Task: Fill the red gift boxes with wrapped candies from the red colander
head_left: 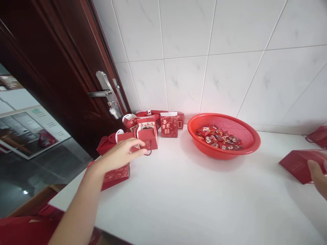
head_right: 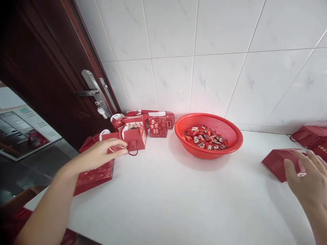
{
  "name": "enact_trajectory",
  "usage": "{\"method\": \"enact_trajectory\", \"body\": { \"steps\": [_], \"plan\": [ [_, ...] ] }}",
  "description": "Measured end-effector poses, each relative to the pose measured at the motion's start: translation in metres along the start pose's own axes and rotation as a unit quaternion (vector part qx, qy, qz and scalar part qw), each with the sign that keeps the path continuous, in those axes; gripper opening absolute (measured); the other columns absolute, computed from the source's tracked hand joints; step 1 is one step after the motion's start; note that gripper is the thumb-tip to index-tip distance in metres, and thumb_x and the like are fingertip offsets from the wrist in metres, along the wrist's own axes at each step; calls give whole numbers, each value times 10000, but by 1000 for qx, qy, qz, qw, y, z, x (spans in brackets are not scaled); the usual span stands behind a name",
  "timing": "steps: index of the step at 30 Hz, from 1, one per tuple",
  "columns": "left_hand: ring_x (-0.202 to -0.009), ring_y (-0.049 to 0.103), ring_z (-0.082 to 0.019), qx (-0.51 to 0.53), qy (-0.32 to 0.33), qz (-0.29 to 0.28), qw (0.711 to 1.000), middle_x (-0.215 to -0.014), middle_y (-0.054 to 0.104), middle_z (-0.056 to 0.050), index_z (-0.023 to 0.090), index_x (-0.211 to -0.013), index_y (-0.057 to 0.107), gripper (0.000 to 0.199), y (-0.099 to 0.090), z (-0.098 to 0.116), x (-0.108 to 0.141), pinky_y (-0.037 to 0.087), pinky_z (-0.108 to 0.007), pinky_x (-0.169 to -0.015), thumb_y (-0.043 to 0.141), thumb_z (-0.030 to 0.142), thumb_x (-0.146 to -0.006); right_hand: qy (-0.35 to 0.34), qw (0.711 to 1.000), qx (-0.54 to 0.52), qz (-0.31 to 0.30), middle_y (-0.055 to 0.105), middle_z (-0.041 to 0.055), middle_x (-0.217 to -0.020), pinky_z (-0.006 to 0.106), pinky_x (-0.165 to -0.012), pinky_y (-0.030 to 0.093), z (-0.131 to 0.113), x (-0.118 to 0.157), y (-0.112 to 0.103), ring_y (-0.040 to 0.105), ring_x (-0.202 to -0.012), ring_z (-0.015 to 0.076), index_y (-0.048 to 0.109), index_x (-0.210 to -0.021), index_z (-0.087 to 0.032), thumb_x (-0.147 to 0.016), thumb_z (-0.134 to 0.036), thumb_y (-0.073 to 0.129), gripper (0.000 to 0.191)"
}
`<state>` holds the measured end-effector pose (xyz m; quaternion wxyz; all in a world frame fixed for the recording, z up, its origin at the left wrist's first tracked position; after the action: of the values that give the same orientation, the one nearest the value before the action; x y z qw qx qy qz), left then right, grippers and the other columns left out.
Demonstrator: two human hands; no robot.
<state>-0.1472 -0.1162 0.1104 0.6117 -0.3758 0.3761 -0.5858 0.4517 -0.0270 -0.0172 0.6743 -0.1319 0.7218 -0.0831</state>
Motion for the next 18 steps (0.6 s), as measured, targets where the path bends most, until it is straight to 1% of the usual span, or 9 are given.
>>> {"method": "enact_trajectory", "body": {
  "steps": [1, 3, 5, 6, 8, 11, 14, 16, 18],
  "plan": [
    [-1010, 688, -268, -16, -33, 9, 999, -1116, 752, -35, 250, -1035, 713, 447, -8, -12, 5, 510, -287, -831, 513, 617, -877, -37, 999, 9, 32, 752, 245, -978, 460, -696, 522, -11, -6, -5, 718, -930, 341, 763, -1047, -105, -962, -652, 378, 675],
    [-989, 695, -273, -44, -93, 22, 994, -1094, 763, -29, 231, -1067, 715, 472, -20, -36, 14, 509, -304, -860, 481, 597, -886, -77, 996, -4, 47, 770, 183, -939, 403, -704, 550, -39, -17, -14, 725, -842, 293, 758, -1020, -132, -975, -424, 506, 389],
    [-1109, 670, -305, -58, -133, 12, 989, -1175, 749, -53, 189, -1159, 698, 534, -26, -60, 22, 497, -336, -938, 498, 583, -858, -93, 993, -39, 54, 769, 149, -927, 350, -670, 554, -73, -22, -25, 717, -802, 260, 737, -1052, -152, -942, -274, 584, 224],
    [-1180, 641, -330, -66, -158, -2, 985, -1263, 718, -83, 163, -1236, 669, 619, -26, -71, 26, 490, -356, -973, 555, 592, -804, -99, 992, -70, 36, 766, 132, -929, 334, -687, 555, -90, -22, -29, 711, -807, 247, 724, -1066, -170, -921, -217, 618, 186],
    [-1320, 545, -365, -59, -189, -62, 978, -1462, 578, -143, 106, -1392, 563, 874, -19, -88, 31, 437, -380, -1071, 692, 536, -642, -133, 978, -161, -2, 753, 126, -972, 341, -771, 560, -124, -18, -36, 702, -811, 234, 696, -1090, -189, -899, -144, 640, 204],
    [-1478, 334, -382, -95, -188, -136, 968, -1595, 395, -172, 118, -1513, 427, 1024, -5, -100, 33, 285, -439, -1184, 699, 395, -565, -167, 943, -274, -86, 716, 120, -1075, 343, -825, 555, -160, -2, -39, 703, -900, 225, 641, -1154, -210, -915, -100, 595, 267],
    [-1539, 148, -392, -178, -202, -154, 951, -1651, 233, -215, 157, -1548, 372, 1051, 6, -105, 33, 128, -541, -1211, 672, 366, -563, -179, 910, -340, -154, 697, 121, -1109, 346, -805, 563, -180, 14, -37, 701, -947, 228, 608, -1183, -223, -941, -99, 536, 281],
    [-1539, 116, -417, -201, -210, -150, 945, -1664, 191, -214, 181, -1556, 359, 1057, 10, -110, 31, 129, -566, -1200, 665, 386, -565, -177, 897, -362, -181, 694, 126, -1133, 338, -773, 574, -187, 23, -37, 707, -940, 222, 602, -1183, -224, -950, -100, 513, 279],
    [-1526, 150, -446, -204, -212, -136, 946, -1651, 255, -199, 194, -1546, 386, 1070, 12, -117, 28, 192, -546, -1187, 685, 398, -539, -172, 887, -379, -199, 694, 130, -1149, 335, -758, 586, -193, 31, -36, 714, -933, 217, 603, -1178, -225, -955, -101, 496, 277]
  ]
}}
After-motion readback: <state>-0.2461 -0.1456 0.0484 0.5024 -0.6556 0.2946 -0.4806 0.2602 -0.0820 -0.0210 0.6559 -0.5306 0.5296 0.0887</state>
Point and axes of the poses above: each hand's wrist, its own x-axis away from the middle knuckle, its own y-axis out of the palm, z = x × y, the point moved 2 cm from there along -x, towards the middle knuckle
